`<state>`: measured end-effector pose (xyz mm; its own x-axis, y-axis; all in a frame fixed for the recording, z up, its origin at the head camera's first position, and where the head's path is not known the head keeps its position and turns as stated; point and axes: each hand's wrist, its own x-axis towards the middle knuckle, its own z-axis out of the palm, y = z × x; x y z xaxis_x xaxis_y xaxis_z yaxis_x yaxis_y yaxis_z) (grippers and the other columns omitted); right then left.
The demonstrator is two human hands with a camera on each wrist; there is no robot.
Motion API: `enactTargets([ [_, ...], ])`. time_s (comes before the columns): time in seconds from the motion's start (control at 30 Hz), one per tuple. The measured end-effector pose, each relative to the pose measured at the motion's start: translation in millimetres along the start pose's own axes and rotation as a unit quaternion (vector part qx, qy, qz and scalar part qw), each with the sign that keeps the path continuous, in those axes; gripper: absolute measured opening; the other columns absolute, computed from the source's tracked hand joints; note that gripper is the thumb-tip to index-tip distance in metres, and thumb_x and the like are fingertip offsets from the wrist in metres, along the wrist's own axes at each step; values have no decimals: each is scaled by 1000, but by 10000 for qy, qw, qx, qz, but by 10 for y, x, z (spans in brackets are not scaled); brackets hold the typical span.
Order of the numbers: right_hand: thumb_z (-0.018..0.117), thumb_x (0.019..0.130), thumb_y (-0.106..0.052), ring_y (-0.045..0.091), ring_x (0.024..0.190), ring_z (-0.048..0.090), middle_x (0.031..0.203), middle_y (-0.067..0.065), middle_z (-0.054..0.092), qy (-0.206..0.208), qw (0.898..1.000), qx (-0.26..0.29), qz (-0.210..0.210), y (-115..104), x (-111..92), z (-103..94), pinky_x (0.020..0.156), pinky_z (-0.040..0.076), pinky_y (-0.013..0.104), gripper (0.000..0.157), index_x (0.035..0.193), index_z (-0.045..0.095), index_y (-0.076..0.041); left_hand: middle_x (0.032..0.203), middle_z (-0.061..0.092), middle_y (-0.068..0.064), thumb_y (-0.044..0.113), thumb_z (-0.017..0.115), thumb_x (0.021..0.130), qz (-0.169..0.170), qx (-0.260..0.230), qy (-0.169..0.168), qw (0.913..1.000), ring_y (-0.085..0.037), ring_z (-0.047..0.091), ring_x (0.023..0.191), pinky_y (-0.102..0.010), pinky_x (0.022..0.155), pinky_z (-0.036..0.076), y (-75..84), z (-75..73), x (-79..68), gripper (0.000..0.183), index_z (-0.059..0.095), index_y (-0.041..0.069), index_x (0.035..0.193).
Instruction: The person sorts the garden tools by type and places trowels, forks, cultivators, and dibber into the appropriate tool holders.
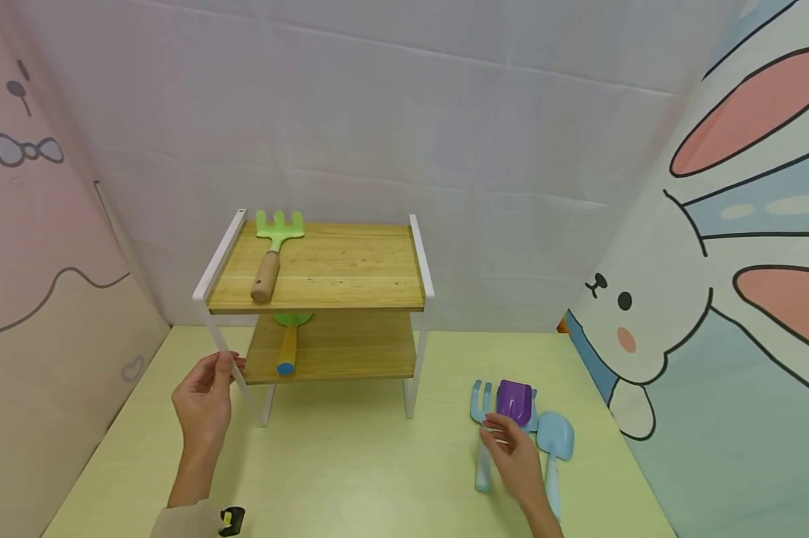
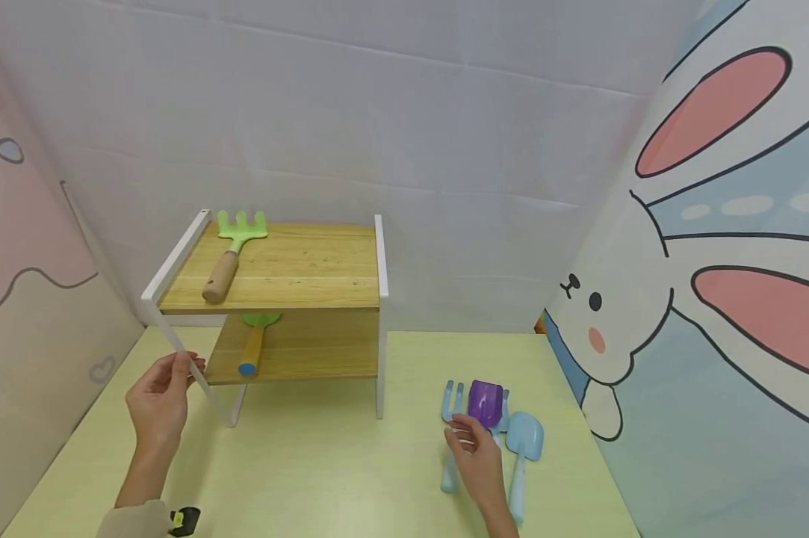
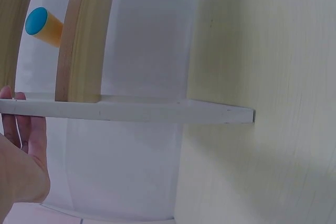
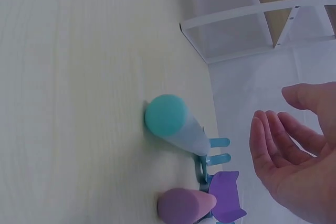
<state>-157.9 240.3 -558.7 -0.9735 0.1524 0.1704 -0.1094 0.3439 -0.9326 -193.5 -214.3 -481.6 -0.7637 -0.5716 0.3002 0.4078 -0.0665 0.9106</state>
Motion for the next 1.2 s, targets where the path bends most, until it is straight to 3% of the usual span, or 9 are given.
enactTargets([
  [0.23, 72, 97, -5, 11, 96, 68, 119, 22, 71, 81, 9983, -457, 360, 59, 1, -125, 85, 56, 17, 31, 126, 65, 5, 80, 75, 1, 6, 65, 101, 49, -1, -1, 10000, -8, 74, 77, -16, 78, 60, -17, -12, -3, 25, 68, -19, 101],
  [0.5, 74, 95, -7, 4, 93, 66, 113, 18, 73, 459, 9931, -915, 564, 199, -20, -228, 82, 55, 15, 28, 121, 69, 2, 80, 75, 0, 6, 65, 101, 49, -30, -7, 10000, -8, 73, 76, -17, 78, 60, -19, -4, 1, 26, 67, -20, 101],
  [0.77, 73, 94, -3, 9, 87, 68, 106, 15, 74, 764, 9869, -1383, 334, 303, -49, -281, 75, 57, 15, 21, 114, 71, 0, 80, 75, 1, 6, 64, 101, 77, 49, -1, 10000, -8, 73, 76, -16, 79, 60, -23, -3, -1, 27, 66, -20, 101],
  [1.03, 74, 89, 6, 24, 89, 70, 105, 18, 73, 602, 9829, -1725, 251, 350, -48, -318, 71, 58, 19, 26, 114, 69, 5, 80, 75, 1, 6, 64, 102, 131, 102, -43, 9999, -8, 73, 77, -16, 79, 60, -35, -6, 4, 27, 66, -21, 102],
  [1.2, 74, 83, 11, 33, 94, 69, 110, 22, 71, 194, 9801, -1949, 313, 351, -42, -338, 76, 60, 26, 38, 120, 66, 9, 80, 75, 1, 6, 64, 102, 95, 72, -52, 9999, -8, 73, 77, -16, 79, 60, -43, -7, 5, 26, 66, -20, 101],
])
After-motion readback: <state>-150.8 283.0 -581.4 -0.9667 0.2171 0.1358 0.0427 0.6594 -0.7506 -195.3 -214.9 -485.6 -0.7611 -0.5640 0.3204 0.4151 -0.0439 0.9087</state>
